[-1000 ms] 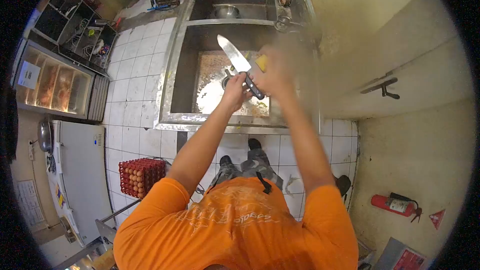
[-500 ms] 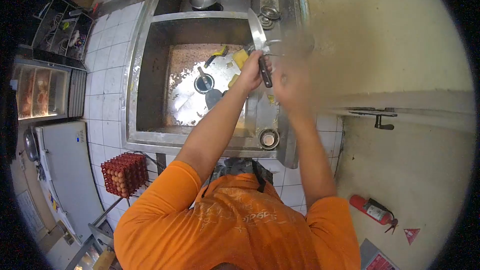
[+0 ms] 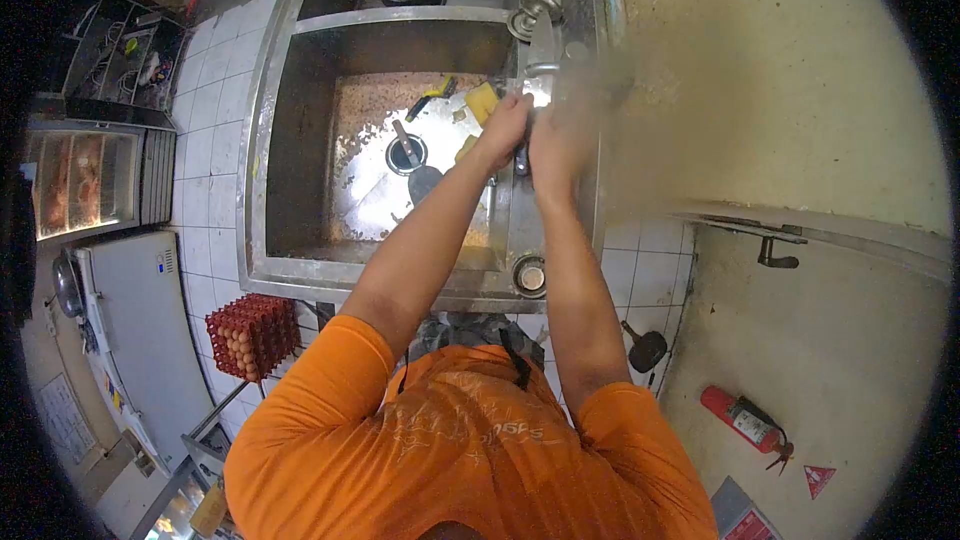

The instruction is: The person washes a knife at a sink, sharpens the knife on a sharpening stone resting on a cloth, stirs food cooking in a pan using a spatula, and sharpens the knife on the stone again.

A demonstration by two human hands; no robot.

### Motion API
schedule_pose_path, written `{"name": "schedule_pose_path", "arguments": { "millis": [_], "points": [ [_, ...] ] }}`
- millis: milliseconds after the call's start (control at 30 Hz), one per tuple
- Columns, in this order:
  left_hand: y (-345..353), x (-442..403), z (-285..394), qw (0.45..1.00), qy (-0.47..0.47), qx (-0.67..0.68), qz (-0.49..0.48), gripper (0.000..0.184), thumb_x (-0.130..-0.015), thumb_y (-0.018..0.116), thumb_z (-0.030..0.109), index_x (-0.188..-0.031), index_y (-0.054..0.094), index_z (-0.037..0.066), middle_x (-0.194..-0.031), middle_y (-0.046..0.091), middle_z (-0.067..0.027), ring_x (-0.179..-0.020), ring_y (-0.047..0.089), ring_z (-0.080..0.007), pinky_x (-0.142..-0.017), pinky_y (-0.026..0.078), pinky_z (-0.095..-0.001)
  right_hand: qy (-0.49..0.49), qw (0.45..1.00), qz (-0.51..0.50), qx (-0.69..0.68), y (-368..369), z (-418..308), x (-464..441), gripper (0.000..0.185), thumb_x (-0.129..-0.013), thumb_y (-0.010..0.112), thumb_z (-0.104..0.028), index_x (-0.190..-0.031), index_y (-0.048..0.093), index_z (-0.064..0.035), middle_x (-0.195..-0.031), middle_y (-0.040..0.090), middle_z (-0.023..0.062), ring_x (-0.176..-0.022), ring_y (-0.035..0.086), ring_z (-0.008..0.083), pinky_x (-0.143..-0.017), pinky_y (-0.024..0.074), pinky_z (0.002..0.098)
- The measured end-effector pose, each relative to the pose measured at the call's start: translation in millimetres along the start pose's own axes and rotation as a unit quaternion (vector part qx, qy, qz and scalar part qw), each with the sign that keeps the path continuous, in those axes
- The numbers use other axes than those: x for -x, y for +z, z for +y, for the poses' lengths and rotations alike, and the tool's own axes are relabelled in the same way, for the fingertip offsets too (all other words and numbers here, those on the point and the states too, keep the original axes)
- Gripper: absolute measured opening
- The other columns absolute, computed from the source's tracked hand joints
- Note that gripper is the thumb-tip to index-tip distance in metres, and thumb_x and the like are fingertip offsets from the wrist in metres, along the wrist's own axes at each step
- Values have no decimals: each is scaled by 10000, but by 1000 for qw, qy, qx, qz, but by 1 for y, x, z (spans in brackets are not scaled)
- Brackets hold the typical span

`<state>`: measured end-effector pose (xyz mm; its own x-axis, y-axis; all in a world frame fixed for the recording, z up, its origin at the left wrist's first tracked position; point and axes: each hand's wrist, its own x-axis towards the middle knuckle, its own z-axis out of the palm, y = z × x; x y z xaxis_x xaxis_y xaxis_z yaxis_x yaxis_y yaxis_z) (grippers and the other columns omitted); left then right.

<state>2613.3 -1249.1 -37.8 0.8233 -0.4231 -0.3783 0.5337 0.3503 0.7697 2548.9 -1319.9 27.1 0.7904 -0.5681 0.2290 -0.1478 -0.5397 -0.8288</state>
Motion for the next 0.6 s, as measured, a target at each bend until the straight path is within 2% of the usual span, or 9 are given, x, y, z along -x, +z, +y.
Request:
{"name": "schedule_pose_path", "arguments": {
  "millis": [33,200,300,333,433,467,500,567,600],
  "points": [
    [3,7,-3,1000,-15,22,-11,170,-1089,502,221,-1042,536,62,-817,615,-65,-633,605,-131,-540,517,-300,-84,987,75,113,1,9,1,173,-1007,648,-63,-1085,514,15,-715,697,97,-532,654,151,-492,536,313],
    [16,15,-15,995,-28,91,-44,153,-1091,506,222,-1085,544,74,-855,620,-61,-656,603,-136,-566,538,-293,-117,987,46,102,-16,19,15,132,-1027,622,-57,-1098,522,-9,-893,714,124,-678,684,156,-622,581,309],
    [15,6,-13,987,-79,125,-65,125,-1083,496,202,-1118,500,83,-846,602,-63,-627,582,-148,-496,498,-297,64,985,17,-161,-24,-2,38,120,-1050,606,-102,-1097,538,-15,-1009,691,128,-774,682,199,-696,590,322],
    [13,3,-11,982,-100,140,-73,130,-1084,491,209,-1121,492,84,-840,597,-64,-612,571,-150,-481,487,-298,159,950,2,-268,-27,-12,44,123,-1060,597,-121,-1097,543,-16,-1043,681,129,-809,682,216,-724,593,330],
    [2,5,-16,988,-100,90,-71,175,-1081,479,259,-1089,491,85,-801,575,-65,-576,536,-146,-458,452,-303,259,841,9,-474,-25,-17,41,215,-1091,541,-170,-1189,555,21,-1109,667,148,-937,674,267,-811,589,379],
    [-7,7,-18,992,-73,57,-83,181,-1079,479,268,-1074,497,88,-789,567,-60,-578,531,-139,-455,444,-300,265,837,2,-479,-19,-16,39,301,-1107,477,-167,-1309,535,48,-1244,640,188,-1101,657,306,-963,582,430],
    [-16,8,-19,994,-47,21,-96,189,-1077,480,278,-1059,503,91,-778,559,-55,-579,526,-133,-453,437,-297,286,801,13,-525,-11,-12,35,308,-1107,470,-158,-1327,528,50,-1284,625,195,-1138,649,324,-1000,574,443],
    [-33,18,-14,992,-11,-112,-60,264,-1080,474,300,-1033,539,48,-790,616,-159,-676,635,-294,-561,505,-404,323,720,38,-612,5,10,25,326,-1105,456,-139,-1361,514,54,-1364,596,208,-1212,633,361,-1076,557,470],
    [-40,23,-13,978,38,-205,-22,276,-1081,469,300,-1041,543,37,-801,628,-197,-721,660,-356,-606,524,-442,232,821,42,-520,17,25,18,320,-1104,447,-137,-1346,522,58,-1354,605,213,-1222,631,363,-1086,551,473]
  ]
}}
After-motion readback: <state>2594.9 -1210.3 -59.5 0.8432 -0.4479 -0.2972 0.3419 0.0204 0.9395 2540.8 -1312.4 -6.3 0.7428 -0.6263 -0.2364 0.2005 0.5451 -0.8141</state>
